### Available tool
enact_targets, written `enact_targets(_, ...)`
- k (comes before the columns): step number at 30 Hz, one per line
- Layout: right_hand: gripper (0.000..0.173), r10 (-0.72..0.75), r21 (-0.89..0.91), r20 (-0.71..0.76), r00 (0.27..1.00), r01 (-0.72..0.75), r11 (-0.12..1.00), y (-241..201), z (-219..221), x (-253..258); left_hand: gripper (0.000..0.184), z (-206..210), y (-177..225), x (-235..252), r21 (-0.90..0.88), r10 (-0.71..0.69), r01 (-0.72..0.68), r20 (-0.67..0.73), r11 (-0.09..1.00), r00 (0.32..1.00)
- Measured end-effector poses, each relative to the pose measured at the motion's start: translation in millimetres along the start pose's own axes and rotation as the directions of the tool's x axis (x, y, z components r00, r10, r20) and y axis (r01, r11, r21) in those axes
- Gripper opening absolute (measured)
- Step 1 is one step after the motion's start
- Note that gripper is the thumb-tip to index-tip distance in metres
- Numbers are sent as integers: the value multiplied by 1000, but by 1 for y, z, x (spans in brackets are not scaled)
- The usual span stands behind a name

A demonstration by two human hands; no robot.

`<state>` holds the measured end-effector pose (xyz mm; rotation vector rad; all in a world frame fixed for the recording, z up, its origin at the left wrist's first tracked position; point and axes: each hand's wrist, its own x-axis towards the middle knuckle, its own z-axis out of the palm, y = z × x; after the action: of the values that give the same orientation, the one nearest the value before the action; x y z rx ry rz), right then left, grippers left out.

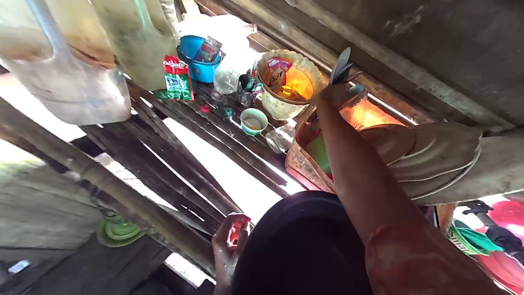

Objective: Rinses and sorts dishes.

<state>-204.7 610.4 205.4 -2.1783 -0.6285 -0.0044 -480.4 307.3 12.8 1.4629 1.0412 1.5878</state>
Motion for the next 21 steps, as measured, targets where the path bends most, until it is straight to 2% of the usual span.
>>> enact_targets(3,47,-68,-112,-80,994,59,992,3,12,-4,19,1,1,0,-21,0,0,-5,1000,1000)
enact_targets(6,42,-135,-1,-202,970,138,990,7,26,-12,17,-1,1,0,-65,19,-19,-1,998,1000)
enact_targets(8,42,-138,49,-143,980,146,988,9,23,-9,16,-1,1,-1,-91,27,-26,9,996,1000)
enact_targets(12,52,-54,134,125,991,37,990,22,8,-4,16,-2,-2,-1,-126,13,-9,33,992,999)
enact_targets(18,69,-59,318,209,976,-11,948,36,4,-6,17,-3,1,1,-141,6,-4,12,990,1000)
enact_targets(21,72,-75,408,267,961,-42,912,42,8,-4,17,-3,-2,1,-145,-12,16,23,989,1000)
